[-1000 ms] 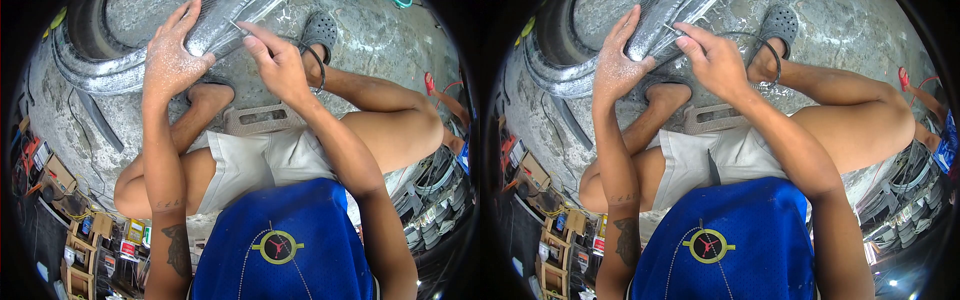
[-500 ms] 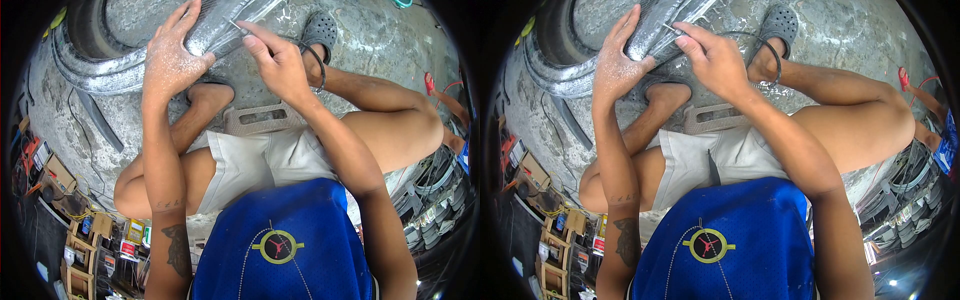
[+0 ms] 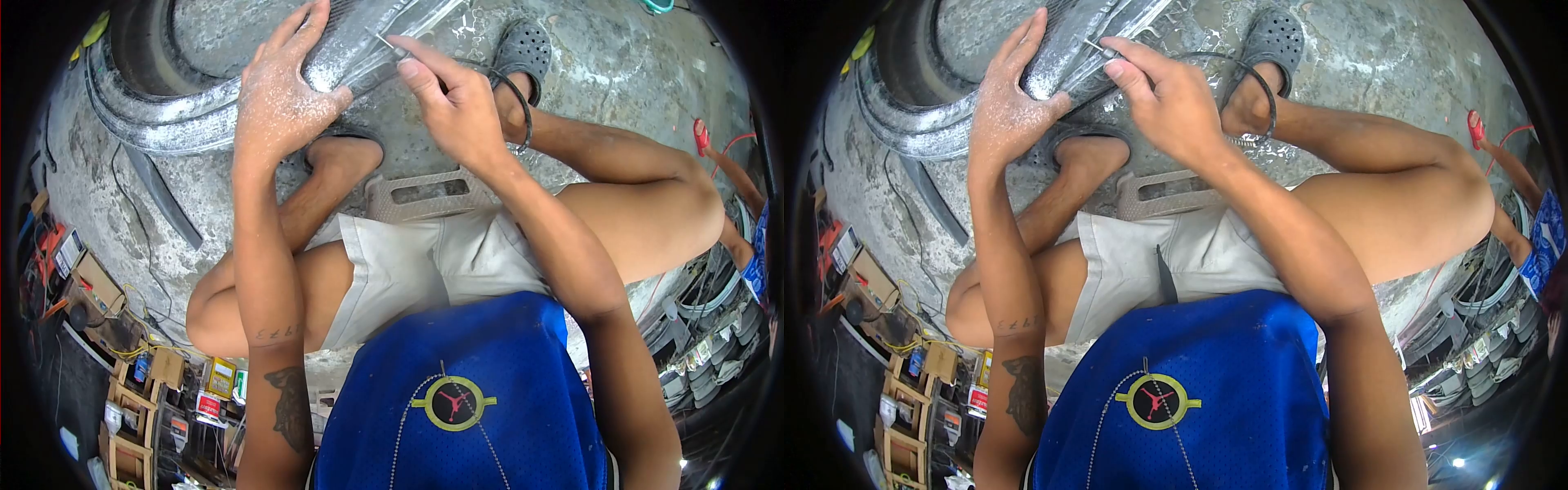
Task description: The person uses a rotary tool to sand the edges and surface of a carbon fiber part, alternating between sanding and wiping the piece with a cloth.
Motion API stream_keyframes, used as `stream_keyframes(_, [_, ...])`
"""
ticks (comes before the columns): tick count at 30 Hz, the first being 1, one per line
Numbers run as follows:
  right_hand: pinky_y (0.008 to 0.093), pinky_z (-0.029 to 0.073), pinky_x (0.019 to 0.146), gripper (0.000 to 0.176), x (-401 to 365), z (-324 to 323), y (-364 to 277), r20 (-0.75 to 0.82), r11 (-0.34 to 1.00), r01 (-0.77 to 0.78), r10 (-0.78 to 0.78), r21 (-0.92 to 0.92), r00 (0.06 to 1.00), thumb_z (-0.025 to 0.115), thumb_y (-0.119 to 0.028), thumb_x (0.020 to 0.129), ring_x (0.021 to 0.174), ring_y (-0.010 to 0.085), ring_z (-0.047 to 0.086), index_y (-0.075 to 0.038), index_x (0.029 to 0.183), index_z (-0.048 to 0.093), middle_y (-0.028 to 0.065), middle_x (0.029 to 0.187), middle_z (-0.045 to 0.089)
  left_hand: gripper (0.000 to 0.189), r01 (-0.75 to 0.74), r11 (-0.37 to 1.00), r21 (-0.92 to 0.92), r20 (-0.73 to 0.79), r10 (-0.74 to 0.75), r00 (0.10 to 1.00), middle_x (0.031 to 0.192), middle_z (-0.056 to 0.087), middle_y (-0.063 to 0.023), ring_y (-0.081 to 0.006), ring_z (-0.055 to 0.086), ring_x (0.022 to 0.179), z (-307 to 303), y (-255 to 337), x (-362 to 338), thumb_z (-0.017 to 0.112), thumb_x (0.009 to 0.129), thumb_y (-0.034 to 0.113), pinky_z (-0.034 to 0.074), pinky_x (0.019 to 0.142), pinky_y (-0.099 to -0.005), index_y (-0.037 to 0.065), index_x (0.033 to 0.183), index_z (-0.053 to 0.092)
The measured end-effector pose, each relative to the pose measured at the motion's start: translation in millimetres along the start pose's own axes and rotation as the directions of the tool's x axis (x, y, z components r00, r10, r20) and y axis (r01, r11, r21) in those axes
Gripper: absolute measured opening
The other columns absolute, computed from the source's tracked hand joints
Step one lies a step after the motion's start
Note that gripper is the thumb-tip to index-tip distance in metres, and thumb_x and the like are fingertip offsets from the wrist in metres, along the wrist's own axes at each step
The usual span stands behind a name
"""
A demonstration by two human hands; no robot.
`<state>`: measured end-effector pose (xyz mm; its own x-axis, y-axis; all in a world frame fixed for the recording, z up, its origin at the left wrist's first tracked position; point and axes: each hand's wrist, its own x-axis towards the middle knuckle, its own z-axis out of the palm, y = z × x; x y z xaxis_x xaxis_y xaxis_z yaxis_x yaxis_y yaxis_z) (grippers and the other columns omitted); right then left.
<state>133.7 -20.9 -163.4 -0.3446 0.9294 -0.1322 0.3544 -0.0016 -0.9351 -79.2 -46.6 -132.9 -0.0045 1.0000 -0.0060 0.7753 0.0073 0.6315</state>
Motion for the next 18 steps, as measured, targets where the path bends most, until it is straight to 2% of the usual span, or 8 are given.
stream_keyframes(3, [0.0402, 0.056, 0.079, 0.032, 0.3, 0.7, 5.0, -0.017, 0.997, 0.079, -0.079, -0.002, 0.997, 0.065, -0.033, 0.101, 0.089, 0.0373, 0.074, -0.016, 0.127, 0.072, 0.0220, 0.100, 0.074, 0.092, 0.038, 0.999, -0.031, 0.022, -0.038, 0.999, 0.150, 0.052, -0.0261, -0.0397, 0.048, 0.141, -3.6, 5.1, 2.7, 0.076, 0.060, 0.013, 0.037, 0.119, -0.0412, -0.002, 0.147, 0.052])
stream_keyframes(9, [0.0386, 0.057, 0.077, 0.031, 0.1, -2.6, -4.1, 0.016, 0.999, -0.037, 0.037, -0.019, 0.999, 0.066, -0.032, 0.100, 0.087, 0.0359, 0.074, -0.016, 0.127, 0.072, 0.0213, 0.099, 0.074, 0.092, 0.069, 0.998, -0.008, 0.045, -0.069, 0.997, 0.151, 0.051, -0.0264, -0.0397, 0.048, 0.142, -5.9, 7.3, 1.8, 0.076, 0.060, 0.013, 0.037, 0.119, -0.0409, -0.002, 0.147, 0.052])
stream_keyframes(12, [0.0387, 0.057, 0.077, 0.031, -0.6, 0.1, 3.3, 0.031, 0.997, 0.045, -0.043, -0.057, 0.999, 0.067, -0.032, 0.100, 0.087, 0.0352, 0.074, -0.015, 0.126, 0.072, 0.0208, 0.098, 0.075, 0.092, 0.089, 0.996, -0.022, 0.049, -0.088, 0.995, 0.151, 0.051, -0.0264, -0.0397, 0.048, 0.142, -6.6, 11.1, 3.0, 0.076, 0.060, 0.013, 0.037, 0.119, -0.0411, -0.001, 0.147, 0.052])
stream_keyframes(14, [0.0386, 0.057, 0.077, 0.031, -0.6, 2.5, 2.9, -0.045, 0.995, 0.095, -0.095, -0.005, 0.994, 0.066, -0.032, 0.101, 0.086, 0.0350, 0.074, -0.015, 0.127, 0.072, 0.0205, 0.097, 0.075, 0.092, 0.100, 0.995, -0.030, 0.054, -0.099, 0.994, 0.151, 0.051, -0.0263, -0.0397, 0.048, 0.142, -7.3, 11.1, 2.8, 0.076, 0.060, 0.013, 0.037, 0.119, -0.0412, -0.001, 0.148, 0.052])
stream_keyframes(18, [0.0391, 0.057, 0.077, 0.031, 0.2, 1.1, 3.3, -0.033, 0.996, 0.088, -0.088, -0.002, 0.996, 0.066, -0.033, 0.101, 0.085, 0.0355, 0.074, -0.015, 0.126, 0.072, 0.0208, 0.095, 0.075, 0.092, 0.094, 0.996, 0.003, 0.059, -0.094, 0.994, 0.151, 0.051, -0.0260, -0.0398, 0.048, 0.142, -6.8, 10.8, 2.7, 0.076, 0.060, 0.014, 0.037, 0.119, -0.0419, -0.001, 0.148, 0.052])
